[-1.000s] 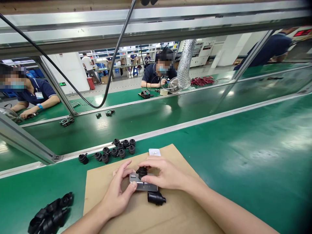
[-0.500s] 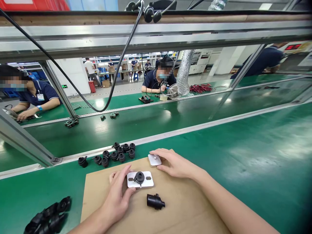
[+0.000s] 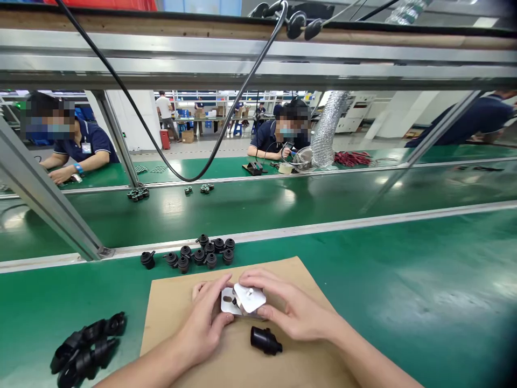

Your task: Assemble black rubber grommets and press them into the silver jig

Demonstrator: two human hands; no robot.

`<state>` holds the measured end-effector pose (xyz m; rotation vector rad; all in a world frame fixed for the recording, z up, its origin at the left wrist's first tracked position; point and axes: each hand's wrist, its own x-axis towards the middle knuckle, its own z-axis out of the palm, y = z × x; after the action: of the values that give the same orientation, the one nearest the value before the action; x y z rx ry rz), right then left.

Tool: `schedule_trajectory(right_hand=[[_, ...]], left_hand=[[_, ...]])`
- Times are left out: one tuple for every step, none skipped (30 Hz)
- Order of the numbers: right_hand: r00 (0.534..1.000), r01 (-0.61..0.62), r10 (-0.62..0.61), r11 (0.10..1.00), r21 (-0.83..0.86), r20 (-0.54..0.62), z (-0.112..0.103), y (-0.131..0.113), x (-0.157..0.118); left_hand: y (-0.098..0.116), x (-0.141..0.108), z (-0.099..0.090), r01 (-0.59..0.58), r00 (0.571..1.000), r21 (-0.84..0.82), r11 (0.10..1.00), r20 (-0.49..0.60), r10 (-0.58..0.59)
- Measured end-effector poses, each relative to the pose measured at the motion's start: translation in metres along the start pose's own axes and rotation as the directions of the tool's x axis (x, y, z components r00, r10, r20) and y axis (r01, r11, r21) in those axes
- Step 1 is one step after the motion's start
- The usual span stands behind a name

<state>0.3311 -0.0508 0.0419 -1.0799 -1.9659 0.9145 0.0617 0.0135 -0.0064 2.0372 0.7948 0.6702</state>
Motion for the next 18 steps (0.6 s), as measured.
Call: schedule_trajectory(right_hand=[[1.000,-0.004,0.004,1.000,0.000,0.019,0.000,0.000,0.000],[0.999,-0.009,0.009,1.000,0.001,0.032,-0.001,0.000,0.001],[0.999,-0.014,0.014,1.000,0.004,0.042,-0.002,0.000,0.001],[0.999,-0.017,0.017,1.000,0.006,0.052,-0.003,0.001,0.002],[0.998,-0.017,0.016,1.000,0.006,0.060,-0.003,0.002,0.002],[0.998,-0.015,0.015,1.000,0.006,0.064,-0.003,0.003,0.002],[0.998,-0.019,0.018,1.000,0.008,0.068,-0.003,0.004,0.002],[0.997,-0.023,0.022,1.000,0.014,0.072,-0.003,0.005,0.001],[0.997,-0.026,0.025,0.999,0.021,0.075,-0.003,0.006,0.001],[0.997,-0.031,0.028,0.999,0.029,0.079,-0.003,0.007,0.001],[0.996,-0.033,0.030,0.999,0.034,0.083,-0.003,0.007,0.001],[0.996,-0.035,0.032,0.999,0.035,0.084,-0.004,0.008,0.002],[0.996,-0.040,0.038,0.999,0.027,0.078,-0.004,0.009,0.002],[0.997,-0.052,0.051,0.999,0.006,0.063,-0.004,0.010,0.003],[0.997,-0.067,0.068,0.997,-0.027,0.037,-0.003,0.012,0.004],[0.997,-0.079,0.079,0.995,-0.068,0.004,-0.002,0.014,0.005],[0.996,-0.086,0.083,0.991,-0.104,-0.032,-0.001,0.016,0.006],[0.995,-0.089,0.082,0.988,-0.129,-0.055,0.001,0.018,0.005]], left_hand=[[-0.001,0.000,0.000,-0.011,1.000,-0.001,1.000,0.007,0.011],[-0.002,0.000,0.001,-0.022,1.000,-0.002,1.000,0.014,0.022],[-0.003,0.000,0.001,-0.032,0.999,-0.004,0.999,0.016,0.033],[-0.003,-0.001,0.001,-0.041,0.999,-0.008,0.999,0.016,0.041],[-0.004,-0.001,0.002,-0.047,0.999,-0.012,0.999,0.015,0.047],[-0.005,-0.001,0.002,-0.053,0.998,-0.017,0.998,0.013,0.054],[-0.005,-0.001,0.002,-0.058,0.998,-0.021,0.998,0.012,0.059],[-0.005,-0.001,0.002,-0.061,0.998,-0.024,0.998,0.013,0.061],[-0.005,-0.001,0.002,-0.062,0.998,-0.025,0.998,0.015,0.062],[-0.005,-0.001,0.002,-0.060,0.998,-0.025,0.998,0.016,0.060],[-0.004,-0.001,0.002,-0.058,0.998,-0.024,0.998,0.015,0.058],[-0.003,-0.001,0.002,-0.054,0.998,-0.024,0.998,0.015,0.054],[-0.003,-0.002,0.002,-0.049,0.999,-0.023,0.999,0.016,0.049],[-0.002,-0.002,0.002,-0.044,0.999,-0.025,0.999,0.019,0.045],[-0.001,-0.002,0.001,-0.041,0.999,-0.028,0.999,0.022,0.042],[-0.001,-0.002,0.001,-0.039,0.999,-0.034,0.999,0.027,0.039],[0.000,-0.002,0.000,-0.037,0.999,-0.040,0.998,0.030,0.039],[0.000,-0.002,0.000,-0.036,0.999,-0.047,0.998,0.032,0.038]])
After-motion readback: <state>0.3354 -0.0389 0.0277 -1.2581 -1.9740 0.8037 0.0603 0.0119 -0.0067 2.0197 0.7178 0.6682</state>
